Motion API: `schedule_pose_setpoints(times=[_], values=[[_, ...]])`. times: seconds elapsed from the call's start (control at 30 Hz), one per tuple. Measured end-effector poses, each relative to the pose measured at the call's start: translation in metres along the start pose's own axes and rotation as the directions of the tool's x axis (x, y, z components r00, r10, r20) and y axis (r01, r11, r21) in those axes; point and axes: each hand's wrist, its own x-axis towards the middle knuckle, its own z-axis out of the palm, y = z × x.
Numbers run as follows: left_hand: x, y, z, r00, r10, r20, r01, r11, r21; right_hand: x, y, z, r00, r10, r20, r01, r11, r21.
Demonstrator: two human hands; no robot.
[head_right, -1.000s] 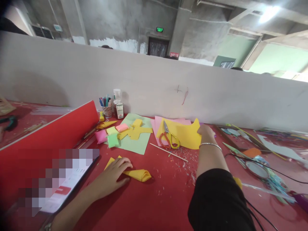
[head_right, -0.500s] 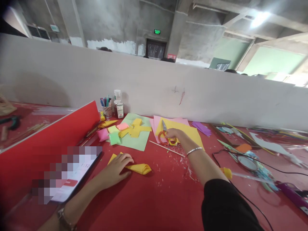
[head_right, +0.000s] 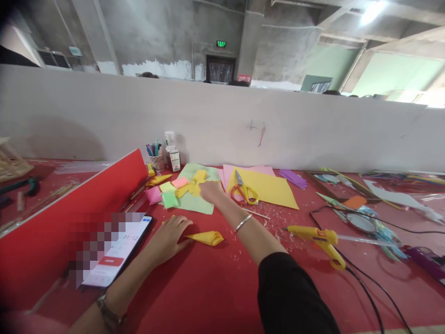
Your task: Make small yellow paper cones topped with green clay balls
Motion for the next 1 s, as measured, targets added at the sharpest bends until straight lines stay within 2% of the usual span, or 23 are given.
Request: schedule_pose_setpoints(times=[0.13,0.27,0.37,0.5,0.73,0.83,0.93,1.0], values=[[0.002,0.001,-0.003,1.0,-0.001,0.026,0.0,0.999,0.037,0.012,-0.044,0.008,0.991,-0.094,-0.092,0.107,0.983,0.15],[0.005,0.002,-0.003,0.999,-0.02,0.049,0.017,0.998,0.061,0.024,-0.076,0.018,0.995,-0.058,-0.08,0.075,0.968,0.238],[0.006,0.002,-0.002,0.998,-0.038,0.055,0.033,0.997,0.074,0.03,-0.085,0.025,0.995,-0.038,-0.092,0.062,0.957,0.282],[0.005,0.003,-0.004,0.998,-0.036,0.042,0.033,0.997,0.076,0.03,-0.078,0.03,0.993,-0.019,-0.113,0.059,0.93,0.363],[0.0,0.004,-0.005,1.0,0.002,0.004,-0.002,1.0,0.019,0.013,-0.04,0.022,0.98,0.007,-0.199,0.103,0.838,0.536],[0.0,0.005,-0.006,0.999,-0.027,-0.043,0.024,0.998,-0.055,-0.008,-0.028,0.022,0.973,0.013,-0.231,0.135,0.779,0.613],[-0.001,0.006,-0.008,0.994,-0.062,-0.09,0.041,0.974,-0.221,-0.045,-0.017,0.032,0.968,-0.02,-0.25,0.189,0.713,0.675],[-0.001,0.006,-0.008,0.99,-0.053,-0.134,0.003,0.937,-0.35,-0.073,-0.009,0.043,0.966,-0.034,-0.256,0.21,0.679,0.703]])
